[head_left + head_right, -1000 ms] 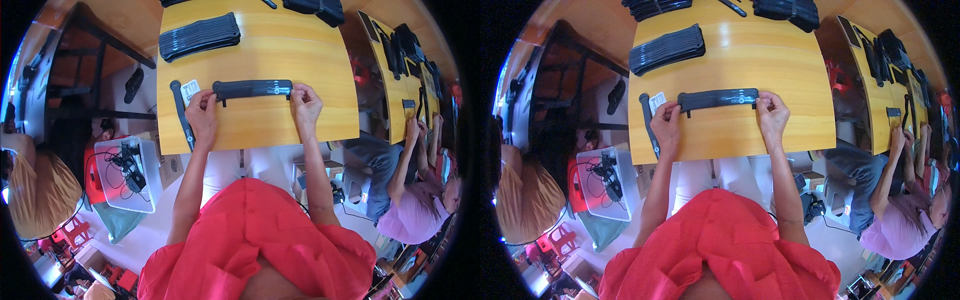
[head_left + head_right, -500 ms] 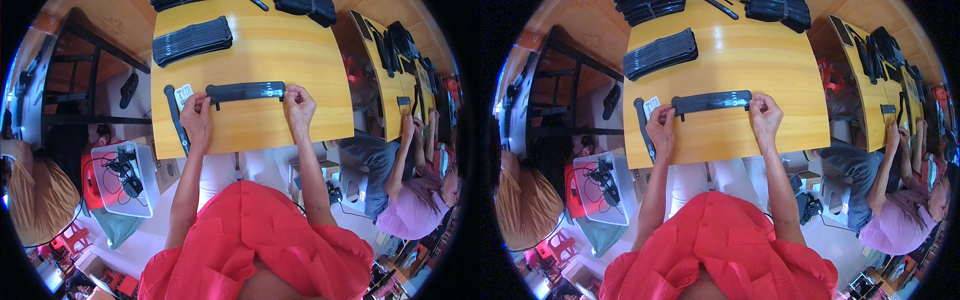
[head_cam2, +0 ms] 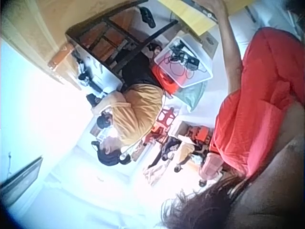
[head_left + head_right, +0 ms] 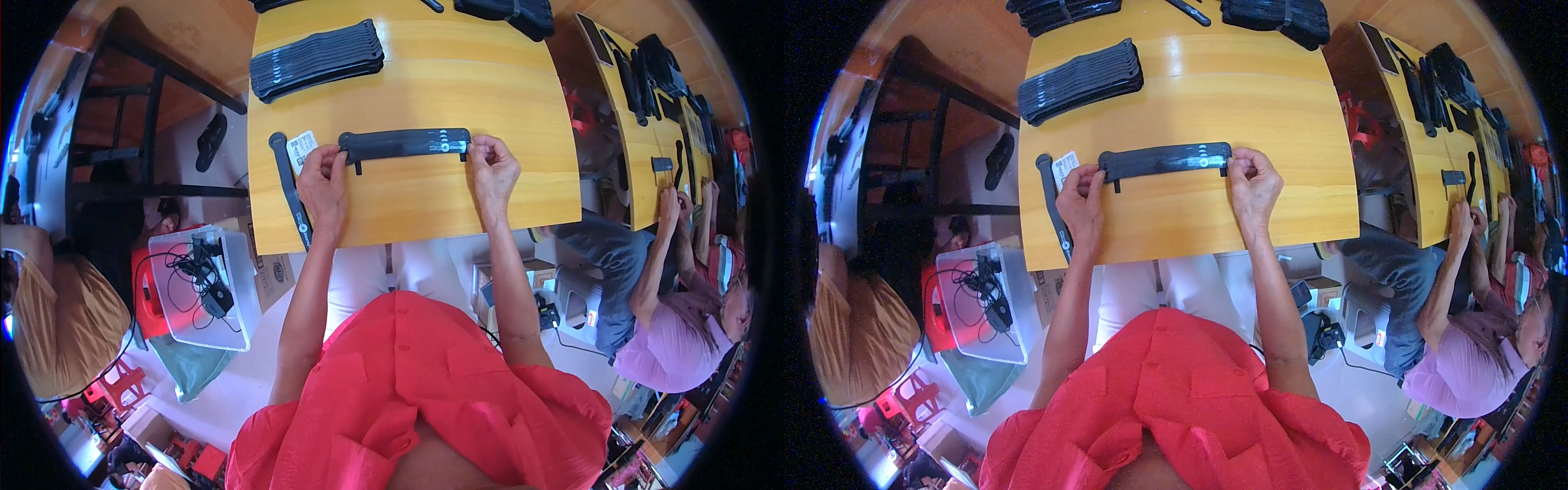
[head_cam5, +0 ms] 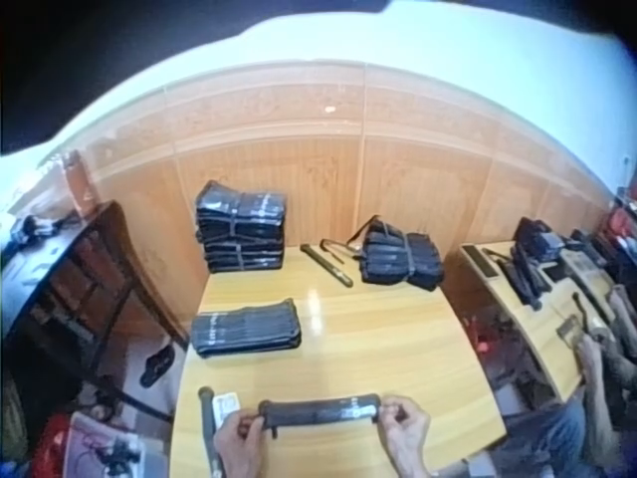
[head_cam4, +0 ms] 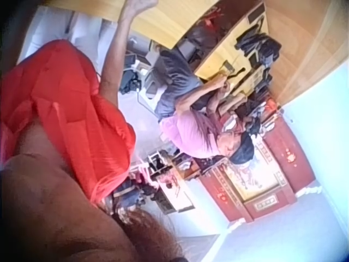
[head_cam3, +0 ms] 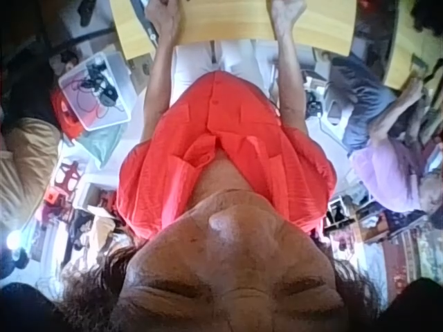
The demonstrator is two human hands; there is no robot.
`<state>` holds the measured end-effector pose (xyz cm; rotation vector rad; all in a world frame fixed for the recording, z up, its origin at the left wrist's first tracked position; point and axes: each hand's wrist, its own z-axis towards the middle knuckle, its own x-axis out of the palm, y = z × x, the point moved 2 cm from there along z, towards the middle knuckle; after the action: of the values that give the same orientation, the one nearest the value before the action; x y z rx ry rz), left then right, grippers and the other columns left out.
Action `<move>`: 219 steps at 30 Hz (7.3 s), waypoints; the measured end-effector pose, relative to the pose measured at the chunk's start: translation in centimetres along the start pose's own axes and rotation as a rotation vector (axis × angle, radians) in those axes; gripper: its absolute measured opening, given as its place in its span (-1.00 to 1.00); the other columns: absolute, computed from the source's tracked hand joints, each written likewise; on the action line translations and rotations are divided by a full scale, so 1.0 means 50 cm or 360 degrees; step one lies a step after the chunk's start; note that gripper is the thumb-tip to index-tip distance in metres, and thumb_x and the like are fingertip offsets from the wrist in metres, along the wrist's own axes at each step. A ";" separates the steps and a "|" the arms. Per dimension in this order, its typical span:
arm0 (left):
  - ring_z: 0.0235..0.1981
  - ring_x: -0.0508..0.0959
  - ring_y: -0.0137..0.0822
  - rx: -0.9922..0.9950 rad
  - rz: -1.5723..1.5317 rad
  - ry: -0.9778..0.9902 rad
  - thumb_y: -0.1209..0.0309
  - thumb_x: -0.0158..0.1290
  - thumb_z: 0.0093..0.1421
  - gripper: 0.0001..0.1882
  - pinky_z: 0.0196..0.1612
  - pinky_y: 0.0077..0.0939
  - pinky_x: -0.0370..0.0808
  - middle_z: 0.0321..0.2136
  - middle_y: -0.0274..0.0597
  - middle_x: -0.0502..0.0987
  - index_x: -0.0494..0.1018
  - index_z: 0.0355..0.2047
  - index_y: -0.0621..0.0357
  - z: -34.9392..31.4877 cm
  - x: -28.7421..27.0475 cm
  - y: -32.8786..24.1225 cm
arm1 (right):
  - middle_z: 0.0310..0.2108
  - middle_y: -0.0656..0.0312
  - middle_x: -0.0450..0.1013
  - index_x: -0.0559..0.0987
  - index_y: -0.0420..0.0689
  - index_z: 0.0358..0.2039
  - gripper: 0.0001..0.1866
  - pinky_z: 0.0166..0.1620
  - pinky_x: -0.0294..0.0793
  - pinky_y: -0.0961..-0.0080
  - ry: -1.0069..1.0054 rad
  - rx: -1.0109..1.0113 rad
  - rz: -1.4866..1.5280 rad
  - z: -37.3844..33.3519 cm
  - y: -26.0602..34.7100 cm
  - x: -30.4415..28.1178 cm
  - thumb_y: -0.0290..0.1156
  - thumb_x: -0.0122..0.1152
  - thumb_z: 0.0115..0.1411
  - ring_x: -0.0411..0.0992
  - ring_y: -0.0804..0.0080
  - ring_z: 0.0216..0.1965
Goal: The recorder is assembling, aligning, and folding black fabric straps using a guide board at a workbench.
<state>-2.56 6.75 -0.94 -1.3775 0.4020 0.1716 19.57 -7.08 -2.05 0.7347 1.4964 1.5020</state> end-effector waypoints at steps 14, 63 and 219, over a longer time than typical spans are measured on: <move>-0.56 0.43 -0.54 0.0037 0.0151 0.0039 0.49 0.10 0.09 -0.87 -0.46 -0.68 0.37 -0.57 -0.27 0.50 0.47 -0.33 0.23 0.003 -0.001 -0.011 | -0.65 0.36 0.41 0.57 -0.24 -0.43 -0.92 -0.49 0.33 0.71 -0.0011 -0.0043 -0.0109 0.004 -0.001 0.000 -0.58 0.21 0.01 0.31 0.70 -0.61; -0.58 0.47 -0.40 0.0137 0.0188 -0.0020 0.50 0.11 0.06 -0.89 -0.48 -0.55 0.40 -0.56 -0.22 0.50 0.47 -0.38 0.22 -0.001 0.000 -0.012 | -0.61 0.21 0.42 0.54 -0.25 -0.47 -0.93 -0.51 0.37 0.62 -0.0097 -0.0149 -0.0260 -0.005 0.023 0.013 -0.61 0.20 -0.04 0.36 0.56 -0.63; -0.46 0.56 -0.49 -0.0667 -0.1450 0.0802 0.42 0.12 0.12 -0.74 -0.36 -0.70 0.54 -0.42 -0.21 0.55 0.47 -0.21 0.30 -0.176 -0.146 -0.281 | -0.48 0.12 0.47 0.57 -0.29 -0.45 -0.85 -0.37 0.42 0.59 0.0849 -0.1312 -0.0235 -0.230 0.414 -0.024 -0.72 0.20 -0.12 0.46 0.35 -0.43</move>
<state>-5.92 -3.72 13.44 -1.8889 0.1141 -0.8990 6.53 -11.49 17.27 -0.2780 1.0730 2.0678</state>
